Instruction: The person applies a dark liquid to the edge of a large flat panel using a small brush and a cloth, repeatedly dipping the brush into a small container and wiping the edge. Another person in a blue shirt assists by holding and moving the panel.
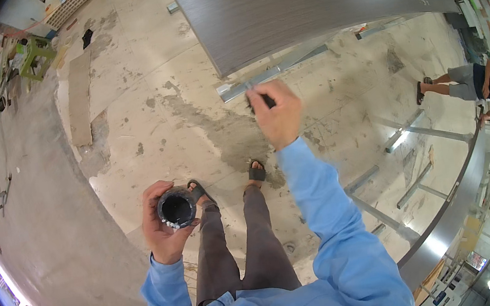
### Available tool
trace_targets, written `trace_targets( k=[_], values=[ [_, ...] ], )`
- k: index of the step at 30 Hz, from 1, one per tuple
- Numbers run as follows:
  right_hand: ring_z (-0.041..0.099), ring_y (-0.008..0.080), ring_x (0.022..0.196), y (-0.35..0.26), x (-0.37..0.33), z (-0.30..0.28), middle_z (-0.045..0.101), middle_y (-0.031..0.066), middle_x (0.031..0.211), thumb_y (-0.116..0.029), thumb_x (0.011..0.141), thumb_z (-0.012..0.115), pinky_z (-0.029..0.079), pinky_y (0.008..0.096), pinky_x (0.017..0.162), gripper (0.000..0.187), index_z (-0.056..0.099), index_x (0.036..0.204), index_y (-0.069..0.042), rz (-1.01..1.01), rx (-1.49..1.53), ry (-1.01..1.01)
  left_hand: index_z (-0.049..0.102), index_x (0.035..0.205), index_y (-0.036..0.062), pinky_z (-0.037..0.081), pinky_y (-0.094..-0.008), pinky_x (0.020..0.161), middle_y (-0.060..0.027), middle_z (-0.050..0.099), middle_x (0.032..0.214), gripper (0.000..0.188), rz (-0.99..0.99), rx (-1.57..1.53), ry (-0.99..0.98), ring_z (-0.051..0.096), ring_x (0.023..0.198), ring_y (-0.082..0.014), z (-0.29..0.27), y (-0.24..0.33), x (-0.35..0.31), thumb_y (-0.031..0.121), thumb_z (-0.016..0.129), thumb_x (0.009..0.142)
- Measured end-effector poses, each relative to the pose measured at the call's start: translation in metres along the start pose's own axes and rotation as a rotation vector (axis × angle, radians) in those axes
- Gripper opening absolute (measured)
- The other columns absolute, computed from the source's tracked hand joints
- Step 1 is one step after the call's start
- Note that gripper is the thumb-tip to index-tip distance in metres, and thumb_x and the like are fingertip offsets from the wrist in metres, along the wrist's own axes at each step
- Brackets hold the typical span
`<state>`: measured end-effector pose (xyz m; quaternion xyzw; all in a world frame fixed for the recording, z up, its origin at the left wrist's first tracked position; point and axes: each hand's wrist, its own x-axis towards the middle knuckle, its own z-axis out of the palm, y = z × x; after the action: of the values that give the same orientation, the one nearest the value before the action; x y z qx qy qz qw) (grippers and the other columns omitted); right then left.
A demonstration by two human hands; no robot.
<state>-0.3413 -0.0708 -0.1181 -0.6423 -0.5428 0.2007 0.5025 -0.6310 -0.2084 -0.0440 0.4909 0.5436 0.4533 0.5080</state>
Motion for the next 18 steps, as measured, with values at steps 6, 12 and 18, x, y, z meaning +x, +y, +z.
trace_targets(
  k=[6, 12, 18],
  values=[
    [0.067, 0.0203, 0.076, -0.016, -0.012, 0.015, 0.071, 0.0098, 0.086, -0.002, 0.086, 0.081, 0.052, 0.0323, 0.071, 0.009, 0.073, 0.090, 0.000, 0.005, -0.039, 0.100, 0.058, 0.134, 0.0012, 0.046, -0.0341, 0.109, -0.0098, 0.054, 0.136, 0.078, -0.026, -0.035, 0.007, 0.057, 0.126, -0.0215, 0.002, 0.000, 0.000, 0.006, 0.095, 0.065],
    [0.069, 0.0279, 0.079, -0.029, -0.013, 0.020, 0.071, 0.0126, 0.088, 0.000, 0.085, 0.079, 0.054, 0.0362, 0.072, 0.008, 0.073, 0.090, 0.000, -0.050, 0.016, 0.041, 0.058, 0.135, 0.0011, 0.046, -0.0342, 0.110, -0.0097, 0.053, 0.136, 0.079, -0.023, -0.084, 0.002, 0.057, 0.126, -0.0213, -0.002, -0.002, -0.002, 0.000, 0.092, 0.065],
    [0.069, 0.0269, 0.078, -0.028, -0.017, 0.029, 0.072, 0.0129, 0.088, -0.001, 0.086, 0.079, 0.053, 0.0352, 0.071, 0.009, 0.074, 0.094, 0.001, -0.025, 0.070, -0.088, 0.057, 0.135, 0.0011, 0.046, -0.0350, 0.110, -0.0104, 0.053, 0.137, 0.078, -0.001, -0.071, -0.011, 0.058, 0.126, -0.0217, -0.007, -0.004, -0.003, 0.001, 0.093, 0.066]
  ],
)
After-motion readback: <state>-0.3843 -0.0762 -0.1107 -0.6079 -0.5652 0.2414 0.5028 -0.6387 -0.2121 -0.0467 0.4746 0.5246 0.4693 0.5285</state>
